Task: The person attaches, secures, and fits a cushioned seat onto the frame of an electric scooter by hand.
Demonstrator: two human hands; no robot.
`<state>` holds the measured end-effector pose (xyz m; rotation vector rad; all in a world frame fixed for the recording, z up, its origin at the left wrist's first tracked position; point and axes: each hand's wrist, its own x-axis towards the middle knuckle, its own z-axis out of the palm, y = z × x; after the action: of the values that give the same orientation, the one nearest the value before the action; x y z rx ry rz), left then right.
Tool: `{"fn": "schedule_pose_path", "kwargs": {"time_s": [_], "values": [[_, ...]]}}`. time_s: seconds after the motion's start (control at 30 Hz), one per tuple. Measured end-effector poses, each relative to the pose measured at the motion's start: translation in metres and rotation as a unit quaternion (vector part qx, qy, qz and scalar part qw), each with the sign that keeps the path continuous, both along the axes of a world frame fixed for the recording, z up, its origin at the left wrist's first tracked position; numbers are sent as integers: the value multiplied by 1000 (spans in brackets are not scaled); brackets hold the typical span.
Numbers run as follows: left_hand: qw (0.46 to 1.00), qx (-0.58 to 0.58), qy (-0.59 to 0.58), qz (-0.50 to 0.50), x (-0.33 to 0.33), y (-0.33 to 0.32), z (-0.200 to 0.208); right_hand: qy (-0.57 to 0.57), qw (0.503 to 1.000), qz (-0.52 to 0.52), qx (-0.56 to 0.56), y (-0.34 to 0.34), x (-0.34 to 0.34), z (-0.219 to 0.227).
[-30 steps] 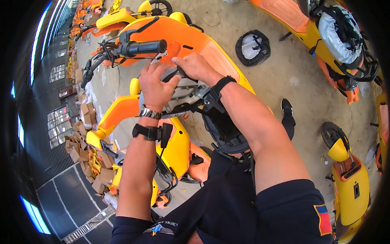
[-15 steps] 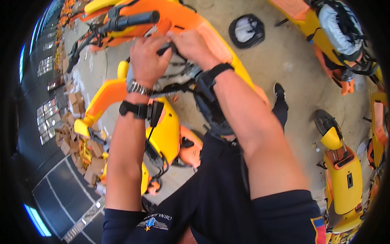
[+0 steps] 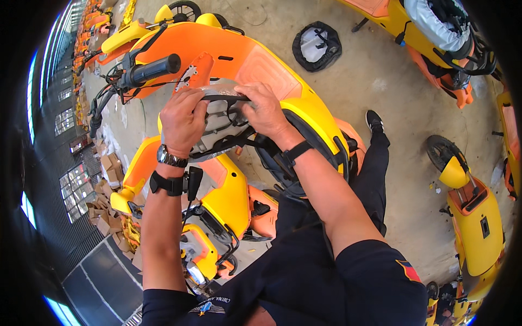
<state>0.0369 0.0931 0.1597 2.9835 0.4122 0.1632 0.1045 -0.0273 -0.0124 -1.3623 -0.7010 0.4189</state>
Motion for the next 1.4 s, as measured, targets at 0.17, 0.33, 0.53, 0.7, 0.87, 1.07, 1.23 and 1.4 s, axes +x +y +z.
{"fn": "schedule_pose_path", "kwargs": {"time_s": [0.17,0.33,0.53,0.7,0.87,1.07,1.23,1.4], "values": [[999,14,-37,-19,-5,4,-6,92,993,62,28,3,8,-16],[998,-9,-57,-24,-7,3,-6,208,976,45,-38,15,13,-3],[1000,1,-5,-10,-1,-3,-1,158,982,71,-78,42,22,-7],[996,23,51,77,8,7,-7,53,994,86,52,78,37,-24],[989,121,5,85,8,13,-19,177,974,119,-78,85,37,-35],[981,174,48,72,6,10,-20,207,946,98,-227,72,38,-13],[988,127,39,82,11,-1,-13,365,908,142,-148,33,40,49],[981,172,45,77,4,6,-21,242,948,118,-168,43,44,8]]}}
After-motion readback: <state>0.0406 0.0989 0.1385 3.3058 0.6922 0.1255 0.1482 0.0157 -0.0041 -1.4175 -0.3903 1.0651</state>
